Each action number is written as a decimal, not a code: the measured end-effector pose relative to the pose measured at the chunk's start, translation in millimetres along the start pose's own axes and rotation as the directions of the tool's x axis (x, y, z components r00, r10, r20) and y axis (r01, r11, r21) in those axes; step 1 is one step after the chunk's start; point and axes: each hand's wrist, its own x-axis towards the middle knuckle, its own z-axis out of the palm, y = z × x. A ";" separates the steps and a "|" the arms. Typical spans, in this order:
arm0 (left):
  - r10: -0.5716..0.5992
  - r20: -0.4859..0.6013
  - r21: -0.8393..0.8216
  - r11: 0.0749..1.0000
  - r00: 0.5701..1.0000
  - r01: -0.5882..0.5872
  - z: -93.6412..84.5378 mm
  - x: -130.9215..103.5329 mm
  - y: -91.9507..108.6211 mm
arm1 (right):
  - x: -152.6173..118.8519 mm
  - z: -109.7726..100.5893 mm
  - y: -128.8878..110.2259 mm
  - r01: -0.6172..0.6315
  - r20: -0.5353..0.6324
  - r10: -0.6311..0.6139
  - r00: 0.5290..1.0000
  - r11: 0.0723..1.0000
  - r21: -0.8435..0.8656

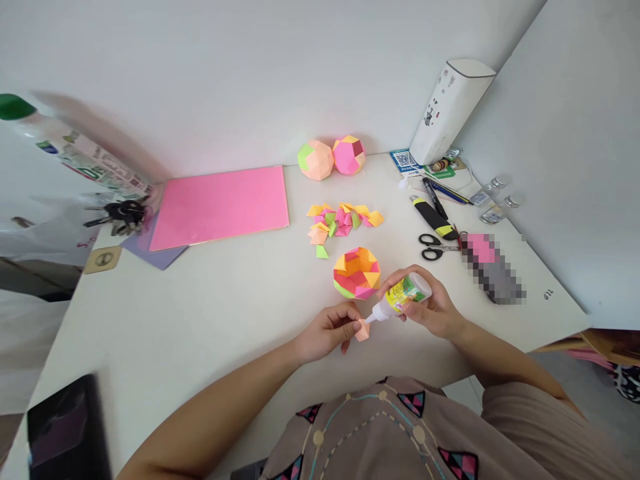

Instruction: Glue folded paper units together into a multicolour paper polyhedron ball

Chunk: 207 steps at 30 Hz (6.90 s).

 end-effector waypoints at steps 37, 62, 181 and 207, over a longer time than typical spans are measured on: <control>0.083 0.025 -0.075 0.994 0.996 -0.081 -6.4 -0.3 -4.2 | 23.8 -45.7 -1.6 -0.001 -0.371 0.038 0.928 0.995 0.099; 0.101 -0.141 0.055 0.994 0.985 -0.094 11.6 -7.3 7.1 | 6.6 -9.0 2.6 0.488 0.178 -0.501 0.847 0.600 -0.634; 0.625 -0.172 0.796 0.543 0.762 -0.265 -17.6 6.6 -16.2 | 1.4 -26.5 -8.8 0.248 -0.301 -0.424 0.854 0.841 -0.480; 0.682 -0.057 0.932 0.298 0.729 -0.206 -11.0 4.4 -15.5 | -11.0 21.1 -16.7 0.304 -0.094 -0.370 0.924 0.864 -0.402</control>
